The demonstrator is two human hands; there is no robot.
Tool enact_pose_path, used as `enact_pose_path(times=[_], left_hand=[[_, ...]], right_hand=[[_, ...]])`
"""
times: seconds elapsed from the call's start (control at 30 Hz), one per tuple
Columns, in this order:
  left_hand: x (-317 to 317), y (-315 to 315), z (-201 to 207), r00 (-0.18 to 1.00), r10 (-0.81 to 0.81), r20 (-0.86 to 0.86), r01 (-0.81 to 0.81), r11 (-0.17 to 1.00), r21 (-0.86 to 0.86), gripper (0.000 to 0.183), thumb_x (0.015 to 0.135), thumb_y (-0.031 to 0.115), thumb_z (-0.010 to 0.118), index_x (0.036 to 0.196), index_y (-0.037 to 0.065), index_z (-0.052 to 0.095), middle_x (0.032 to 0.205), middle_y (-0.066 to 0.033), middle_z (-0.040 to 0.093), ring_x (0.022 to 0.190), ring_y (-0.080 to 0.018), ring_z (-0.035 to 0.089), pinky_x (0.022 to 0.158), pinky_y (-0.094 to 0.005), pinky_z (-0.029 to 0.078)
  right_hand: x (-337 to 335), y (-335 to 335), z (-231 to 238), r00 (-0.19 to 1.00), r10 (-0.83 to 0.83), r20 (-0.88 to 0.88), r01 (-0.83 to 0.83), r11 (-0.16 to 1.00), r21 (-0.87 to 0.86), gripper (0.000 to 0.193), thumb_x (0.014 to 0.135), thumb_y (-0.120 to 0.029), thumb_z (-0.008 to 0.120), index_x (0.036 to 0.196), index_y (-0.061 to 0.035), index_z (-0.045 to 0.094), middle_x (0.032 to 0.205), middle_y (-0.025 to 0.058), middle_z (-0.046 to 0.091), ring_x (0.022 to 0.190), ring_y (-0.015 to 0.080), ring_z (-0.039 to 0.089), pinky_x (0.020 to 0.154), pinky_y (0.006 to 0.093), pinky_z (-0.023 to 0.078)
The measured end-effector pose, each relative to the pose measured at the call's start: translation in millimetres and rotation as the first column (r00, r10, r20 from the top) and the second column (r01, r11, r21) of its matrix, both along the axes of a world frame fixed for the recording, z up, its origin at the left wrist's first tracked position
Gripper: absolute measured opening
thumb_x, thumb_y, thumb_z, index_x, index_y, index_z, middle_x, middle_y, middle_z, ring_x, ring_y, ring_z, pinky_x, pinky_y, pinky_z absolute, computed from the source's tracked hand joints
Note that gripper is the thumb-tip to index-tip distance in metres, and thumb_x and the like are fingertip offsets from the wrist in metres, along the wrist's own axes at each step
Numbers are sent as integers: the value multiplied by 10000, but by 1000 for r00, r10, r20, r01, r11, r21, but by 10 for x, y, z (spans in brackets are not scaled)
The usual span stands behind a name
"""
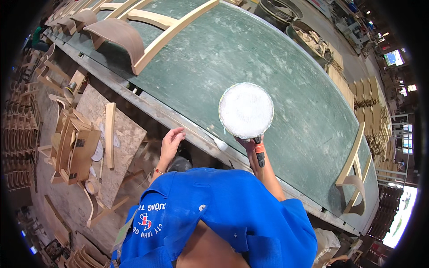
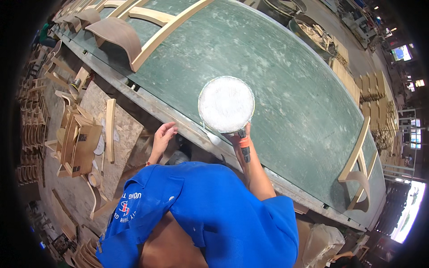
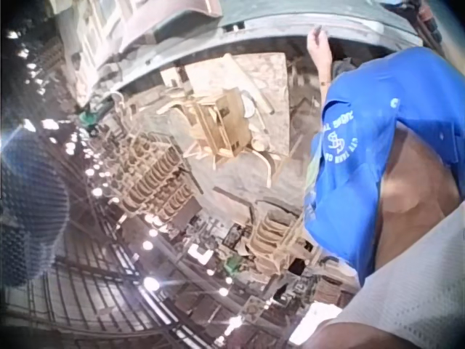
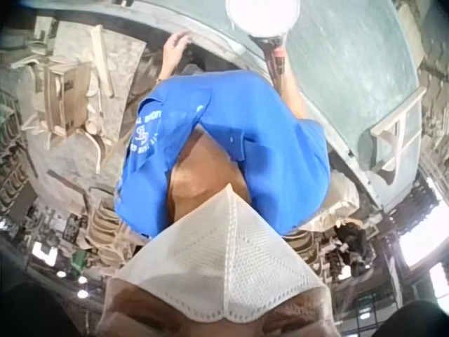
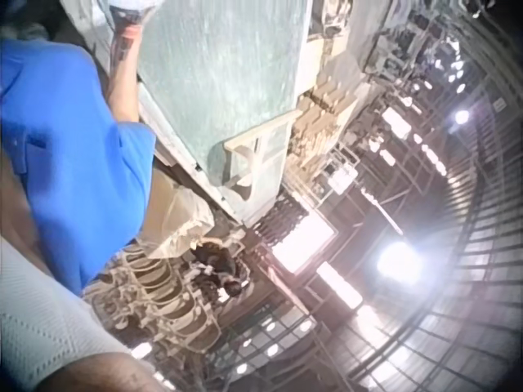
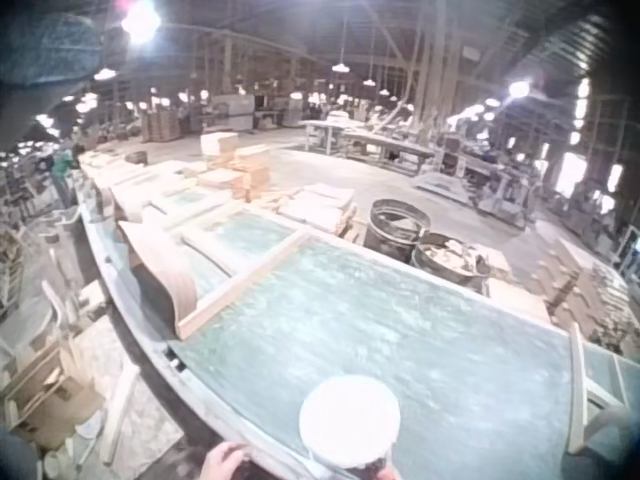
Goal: The person sands curved wooden chair parts using a handheld orbital sander. They repeatedly pick up parts from a workbench, sand various surfaces and edges, flip the pieces, and place them back down while working in a factory setting.
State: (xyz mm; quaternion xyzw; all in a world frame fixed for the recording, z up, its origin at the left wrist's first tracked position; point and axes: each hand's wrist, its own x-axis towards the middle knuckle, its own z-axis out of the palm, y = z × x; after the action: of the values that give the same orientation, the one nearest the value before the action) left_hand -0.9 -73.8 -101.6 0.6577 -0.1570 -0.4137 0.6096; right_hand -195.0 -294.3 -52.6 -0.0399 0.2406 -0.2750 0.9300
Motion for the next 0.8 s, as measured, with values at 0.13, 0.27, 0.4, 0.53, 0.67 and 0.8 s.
enact_pose_path(times=[0.13,0.27,0.4,0.53,0.67,0.8], left_hand=[[734,331,-199,995,72,71,-76,995,58,296,928,130,568,1189,-10,571,1066,-85,644,953,-118,606,842,-248,485],[1842,192,-157,898,132,420,-185,979,87,383,871,202,643,1214,48,575,1059,-94,661,969,-160,620,843,-280,481],[2950,-243,127,696,103,711,-232,969,87,585,814,284,688,1317,60,490,1188,-156,609,1122,-276,572,950,-361,436],[4023,-489,253,725,-62,686,10,997,79,595,824,307,641,1346,69,486,1339,-153,525,1227,-260,498,1025,-322,365],[3727,-1235,295,959,-125,255,94,987,131,392,860,276,568,1222,139,634,1221,-70,600,1136,-164,515,986,-271,364],[3501,-1312,471,961,-156,229,194,968,-157,411,840,224,581,1214,61,624,1180,-43,614,1068,-142,543,940,-270,394]], right_hand=[[668,-79,404,868,55,-494,-359,756,-547,588,779,-220,690,1308,-92,470,1051,82,618,893,197,629,795,365,539],[964,-129,106,328,-731,-599,-838,68,-542,692,671,-168,747,1311,-105,489,1134,164,568,1138,339,494,946,411,426],[884,-170,-378,1,-822,-570,-858,292,-422,768,681,-207,776,1364,-180,426,1156,145,527,1098,337,537,891,430,464],[1205,-208,-487,-44,-824,-565,-861,318,-397,812,681,-244,790,1384,-231,384,1183,134,495,1060,333,567,833,444,495],[965,-240,-504,-176,-838,-517,-856,390,-340,806,678,-264,792,1375,-239,390,1168,137,502,1054,338,569,822,451,498],[1129,-194,-552,-221,-823,-523,-832,439,-339,785,686,-298,784,1369,-237,402,1159,142,507,1041,340,574,813,456,501]])
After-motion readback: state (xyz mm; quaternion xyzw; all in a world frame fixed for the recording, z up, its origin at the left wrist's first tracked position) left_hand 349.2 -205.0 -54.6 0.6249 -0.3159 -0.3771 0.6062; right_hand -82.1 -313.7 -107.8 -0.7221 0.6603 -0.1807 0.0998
